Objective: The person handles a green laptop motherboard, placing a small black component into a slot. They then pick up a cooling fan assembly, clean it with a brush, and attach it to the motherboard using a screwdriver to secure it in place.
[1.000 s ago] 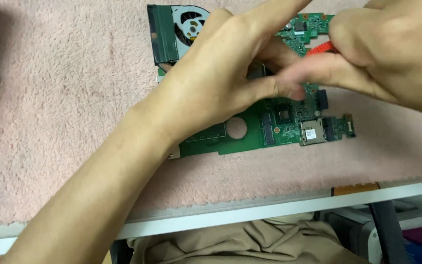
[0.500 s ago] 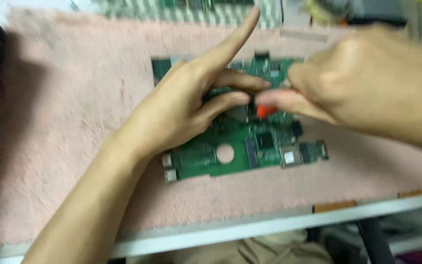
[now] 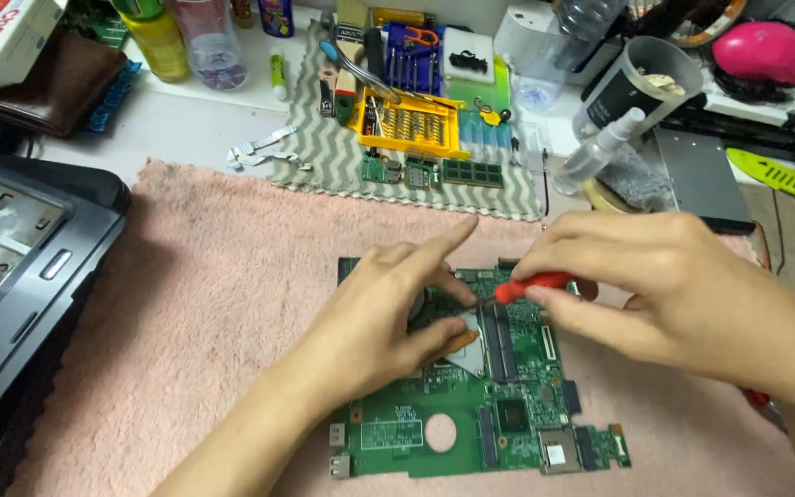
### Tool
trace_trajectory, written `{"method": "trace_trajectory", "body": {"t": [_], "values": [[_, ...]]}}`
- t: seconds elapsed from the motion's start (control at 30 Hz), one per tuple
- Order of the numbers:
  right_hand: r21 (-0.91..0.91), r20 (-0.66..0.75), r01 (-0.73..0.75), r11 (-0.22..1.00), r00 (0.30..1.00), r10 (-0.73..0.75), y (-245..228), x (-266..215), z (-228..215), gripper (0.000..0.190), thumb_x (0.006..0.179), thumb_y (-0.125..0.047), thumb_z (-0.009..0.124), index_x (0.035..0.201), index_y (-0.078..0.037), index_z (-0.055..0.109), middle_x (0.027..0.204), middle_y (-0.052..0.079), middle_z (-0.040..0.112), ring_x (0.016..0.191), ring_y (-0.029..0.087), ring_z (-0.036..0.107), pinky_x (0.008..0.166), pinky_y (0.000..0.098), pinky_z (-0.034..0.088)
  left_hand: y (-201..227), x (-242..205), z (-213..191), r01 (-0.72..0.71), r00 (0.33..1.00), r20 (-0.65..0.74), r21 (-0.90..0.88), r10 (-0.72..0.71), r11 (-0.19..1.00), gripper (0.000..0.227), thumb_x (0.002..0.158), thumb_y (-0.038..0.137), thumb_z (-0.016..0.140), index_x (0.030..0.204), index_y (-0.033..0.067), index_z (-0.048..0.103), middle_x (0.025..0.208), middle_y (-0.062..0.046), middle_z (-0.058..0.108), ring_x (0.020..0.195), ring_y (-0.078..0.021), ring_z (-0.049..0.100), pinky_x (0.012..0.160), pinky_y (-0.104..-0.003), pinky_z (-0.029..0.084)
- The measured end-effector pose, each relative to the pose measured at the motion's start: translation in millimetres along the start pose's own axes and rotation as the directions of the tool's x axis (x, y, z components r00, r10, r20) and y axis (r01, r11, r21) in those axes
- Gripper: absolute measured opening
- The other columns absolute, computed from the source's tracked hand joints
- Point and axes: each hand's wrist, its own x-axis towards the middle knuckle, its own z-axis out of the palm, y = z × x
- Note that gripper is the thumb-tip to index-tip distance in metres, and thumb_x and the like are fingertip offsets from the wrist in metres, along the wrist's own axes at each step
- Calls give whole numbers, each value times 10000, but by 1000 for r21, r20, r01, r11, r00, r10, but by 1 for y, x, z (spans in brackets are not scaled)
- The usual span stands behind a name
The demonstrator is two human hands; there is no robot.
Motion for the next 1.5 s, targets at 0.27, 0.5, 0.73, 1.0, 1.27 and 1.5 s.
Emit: {"method": "trace_trajectory", "body": {"t": [0.27,0.5,0.73,1.0,1.27,1.5], "values": [[-20,71,46,999,997,-44,15,9,4,180,1047,-206,757,1186,-115,828,1002,21,832,802,193,786,687,379,608,-1,2,4,52,999,13,53,-53,997,985,975,318,889,1779,159,342,1254,119,919,1317,-297,705,1136,-487,454],[-37,196,114,993,975,-105,24,6,4,241,1054,-170,718,1277,-149,807,1170,34,785,827,209,805,663,408,651,2,3,5,59,998,30,78,-62,995,953,993,274,854,1781,159,330,1266,132,919,1291,-295,695,1127,-484,434],[-98,341,204,974,927,-160,1,11,-4,157,1058,-29,690,1198,-13,758,1208,120,730,1064,304,754,837,484,608,-7,4,9,4,1000,15,82,-5,997,919,981,286,847,1778,218,395,1258,169,918,1296,-291,685,1088,-507,458],[-296,458,-97,950,859,230,-5,18,13,331,1240,-361,592,1017,-149,714,900,31,748,701,273,763,675,497,643,-4,5,7,32,999,33,106,-36,994,850,974,338,844,1734,184,496,1224,156,926,1288,-282,674,1061,-490,438],[-113,410,-129,985,897,164,-6,13,16,412,1145,-357,617,1495,-143,567,1204,148,701,943,382,778,782,568,599,-5,5,11,58,998,28,149,-63,987,801,959,314,858,1691,217,547,1274,40,887,1252,-341,674,1054,-515,455],[-4,279,123,992,953,-117,19,15,23,70,1119,-107,696,1121,-66,639,1025,70,725,813,229,748,754,414,689,-3,7,10,90,995,37,157,-97,983,870,928,305,877,1722,234,528,1325,88,884,1301,-317,669,1102,-511,450]]}}
